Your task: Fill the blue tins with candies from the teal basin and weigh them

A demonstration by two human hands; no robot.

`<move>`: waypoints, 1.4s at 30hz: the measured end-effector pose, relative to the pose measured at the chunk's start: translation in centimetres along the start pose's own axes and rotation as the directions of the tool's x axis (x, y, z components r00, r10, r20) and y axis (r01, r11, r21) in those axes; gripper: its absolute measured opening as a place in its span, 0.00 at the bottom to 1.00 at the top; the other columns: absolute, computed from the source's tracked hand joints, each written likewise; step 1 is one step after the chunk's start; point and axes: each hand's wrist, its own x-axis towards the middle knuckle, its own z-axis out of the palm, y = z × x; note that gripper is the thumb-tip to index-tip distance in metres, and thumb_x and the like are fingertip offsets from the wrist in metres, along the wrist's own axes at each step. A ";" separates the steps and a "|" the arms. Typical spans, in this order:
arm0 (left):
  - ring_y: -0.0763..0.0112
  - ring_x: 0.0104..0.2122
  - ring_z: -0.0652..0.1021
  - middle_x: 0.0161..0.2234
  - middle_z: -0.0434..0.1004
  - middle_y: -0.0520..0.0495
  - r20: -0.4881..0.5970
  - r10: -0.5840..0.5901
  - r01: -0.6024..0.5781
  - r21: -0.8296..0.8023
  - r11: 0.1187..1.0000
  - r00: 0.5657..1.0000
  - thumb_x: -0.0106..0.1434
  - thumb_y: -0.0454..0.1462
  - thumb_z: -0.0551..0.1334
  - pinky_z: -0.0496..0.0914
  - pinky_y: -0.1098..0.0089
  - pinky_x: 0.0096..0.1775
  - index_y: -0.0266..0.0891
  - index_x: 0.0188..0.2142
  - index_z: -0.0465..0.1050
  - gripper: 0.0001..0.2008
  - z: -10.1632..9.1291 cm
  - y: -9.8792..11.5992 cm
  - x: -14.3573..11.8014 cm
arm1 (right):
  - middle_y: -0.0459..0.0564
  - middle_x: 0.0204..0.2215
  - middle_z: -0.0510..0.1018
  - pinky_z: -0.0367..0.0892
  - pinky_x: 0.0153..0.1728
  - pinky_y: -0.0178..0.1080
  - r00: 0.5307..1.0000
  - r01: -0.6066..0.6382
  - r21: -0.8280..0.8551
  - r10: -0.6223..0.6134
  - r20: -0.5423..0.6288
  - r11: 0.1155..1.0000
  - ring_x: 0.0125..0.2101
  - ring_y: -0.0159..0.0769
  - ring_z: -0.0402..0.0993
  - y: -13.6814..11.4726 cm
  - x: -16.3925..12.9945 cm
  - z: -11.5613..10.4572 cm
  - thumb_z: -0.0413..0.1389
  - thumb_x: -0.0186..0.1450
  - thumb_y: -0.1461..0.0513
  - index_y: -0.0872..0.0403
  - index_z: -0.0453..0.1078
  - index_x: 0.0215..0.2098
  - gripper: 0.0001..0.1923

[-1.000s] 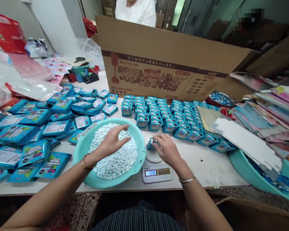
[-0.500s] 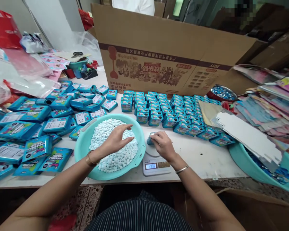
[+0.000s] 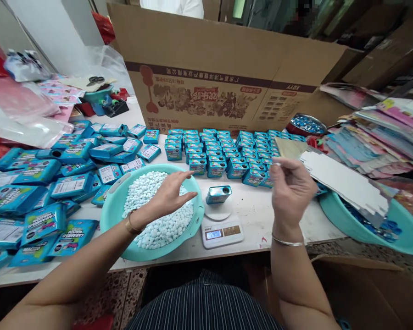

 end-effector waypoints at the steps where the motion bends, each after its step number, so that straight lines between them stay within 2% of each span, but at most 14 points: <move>1: 0.53 0.56 0.73 0.56 0.72 0.37 0.017 0.028 -0.028 0.024 0.999 0.999 0.64 0.46 0.63 0.67 0.51 0.56 0.38 0.59 0.62 0.28 0.4 0.3 0.6 | 0.45 0.31 0.74 0.66 0.34 0.37 0.998 -0.027 0.013 0.028 -0.063 1.000 0.31 0.31 0.69 0.1 -0.3 -0.7 0.61 0.64 0.56 0.52 0.77 0.39 0.09; 4: 0.51 0.56 0.71 0.57 0.71 0.37 0.080 0.098 -0.104 0.086 0.991 0.992 0.63 0.48 0.64 0.67 0.51 0.56 0.40 0.61 0.61 0.30 1.8 1.4 2.3 | 0.45 0.28 0.74 0.66 0.32 0.36 0.974 -0.145 0.072 0.156 -0.166 0.987 0.28 0.30 0.69 1.5 -2.0 -2.2 0.63 0.62 0.55 0.53 0.77 0.38 0.11; 8: 0.51 0.54 0.71 0.55 0.71 0.38 0.187 0.119 -0.151 0.164 0.975 0.975 0.63 0.49 0.64 0.66 0.53 0.53 0.41 0.61 0.60 0.31 3.3 3.3 4.3 | 0.44 0.26 0.74 0.66 0.30 0.37 0.923 -0.318 0.080 0.328 -0.203 0.945 0.25 0.30 0.69 3.6 -4.3 -3.7 0.63 0.60 0.53 0.54 0.76 0.38 0.15; 12: 0.51 0.55 0.70 0.56 0.70 0.39 0.287 0.111 -0.178 0.220 0.959 0.952 0.63 0.49 0.64 0.63 0.54 0.54 0.40 0.62 0.59 0.32 4.4 4.8 5.6 | 0.44 0.25 0.74 0.66 0.30 0.37 0.894 -0.368 0.075 0.375 -0.244 0.927 0.25 0.31 0.69 4.3 -5.0 -4.8 0.64 0.58 0.53 0.55 0.77 0.39 0.16; 17: 0.48 0.56 0.69 0.56 0.70 0.37 0.375 0.064 -0.172 0.264 0.949 0.925 0.60 0.48 0.67 0.61 0.52 0.56 0.38 0.61 0.58 0.35 5.9 5.3 6.3 | 0.45 0.26 0.75 0.66 0.31 0.37 0.888 -0.384 0.075 0.390 -0.245 0.920 0.26 0.31 0.69 4.6 -4.9 -5.2 0.63 0.60 0.54 0.55 0.77 0.40 0.15; 20: 0.46 0.55 0.70 0.54 0.71 0.36 0.397 0.032 -0.154 0.280 0.948 0.917 0.58 0.47 0.68 0.59 0.48 0.57 0.38 0.61 0.59 0.35 6.7 5.0 6.4 | 0.46 0.28 0.76 0.67 0.32 0.37 0.905 -0.389 0.032 0.388 -0.172 0.921 0.27 0.31 0.70 4.7 -5.3 -4.3 0.61 0.62 0.54 0.55 0.77 0.41 0.15; 23: 0.43 0.55 0.70 0.54 0.71 0.35 0.397 -0.007 -0.119 0.290 0.950 0.918 0.57 0.47 0.68 0.57 0.44 0.58 0.38 0.61 0.58 0.37 7.1 4.5 6.3 | 0.48 0.32 0.78 0.69 0.33 0.38 0.931 -0.362 -0.015 0.363 0.039 0.932 0.30 0.33 0.72 4.5 -6.1 -1.9 0.58 0.65 0.55 0.54 0.76 0.42 0.13; 25: 0.43 0.55 0.70 0.55 0.71 0.34 0.389 -0.026 -0.094 0.285 0.954 0.921 0.56 0.47 0.69 0.57 0.44 0.58 0.37 0.62 0.57 0.39 7.1 4.1 6.2 | 0.50 0.35 0.79 0.70 0.36 0.39 0.933 -0.295 -0.047 0.298 0.200 0.954 0.33 0.35 0.73 4.5 -6.6 0.2 0.56 0.67 0.56 0.53 0.76 0.42 0.11; 28: 0.43 0.56 0.70 0.56 0.70 0.34 0.373 -0.046 -0.063 0.275 0.959 0.927 0.56 0.48 0.68 0.57 0.44 0.59 0.39 0.63 0.55 0.40 7.2 3.8 6.0 | 0.52 0.37 0.80 0.69 0.42 0.43 0.923 -0.123 -0.127 0.161 0.349 0.984 0.39 0.40 0.74 4.9 -7.1 2.9 0.53 0.69 0.59 0.51 0.76 0.41 0.10; 31: 0.44 0.56 0.71 0.55 0.72 0.35 0.363 -0.061 -0.042 0.269 0.962 0.930 0.57 0.49 0.68 0.56 0.44 0.59 0.39 0.61 0.58 0.37 7.7 3.7 5.8 | 0.53 0.38 0.81 0.68 0.45 0.47 0.901 -0.031 -0.207 0.117 0.419 0.978 0.41 0.44 0.74 5.7 -7.2 3.8 0.52 0.69 0.60 0.51 0.77 0.40 0.10; 34: 0.49 0.53 0.73 0.51 0.75 0.39 0.374 -0.037 -0.058 0.241 0.969 0.927 0.60 0.46 0.66 0.57 0.46 0.60 0.39 0.53 0.67 0.24 8.0 3.7 5.8 | 0.54 0.38 0.81 0.68 0.45 0.47 0.927 -0.088 -0.219 0.160 0.339 0.972 0.42 0.44 0.75 6.3 -6.8 2.8 0.52 0.69 0.57 0.52 0.76 0.39 0.11; 36: 0.53 0.51 0.75 0.47 0.77 0.41 0.359 -0.002 -0.082 0.219 0.972 0.933 0.61 0.42 0.65 0.61 0.51 0.58 0.40 0.48 0.71 0.16 7.3 3.4 6.2 | 0.55 0.39 0.80 0.69 0.45 0.46 0.948 -0.143 -0.222 0.198 0.249 0.964 0.42 0.44 0.75 6.5 -6.2 1.4 0.53 0.68 0.54 0.53 0.76 0.39 0.14; 38: 0.55 0.48 0.76 0.46 0.79 0.42 0.294 0.011 -0.077 0.216 0.973 0.956 0.60 0.40 0.64 0.66 0.56 0.53 0.40 0.46 0.72 0.15 5.4 2.5 7.1 | 0.55 0.39 0.80 0.69 0.44 0.46 0.957 -0.193 -0.251 0.239 0.165 0.948 0.42 0.45 0.75 6.9 -5.5 -0.2 0.55 0.65 0.50 0.53 0.76 0.39 0.17; 42: 0.55 0.47 0.77 0.46 0.78 0.43 0.092 -0.069 0.035 0.327 0.944 0.993 0.60 0.40 0.64 0.70 0.61 0.47 0.41 0.48 0.72 0.16 -1.0 -1.3 9.3 | 0.56 0.38 0.82 0.69 0.46 0.49 0.902 -0.411 -0.292 0.431 0.004 0.864 0.38 0.47 0.76 8.2 -4.8 -2.8 0.58 0.59 0.46 0.54 0.77 0.40 0.22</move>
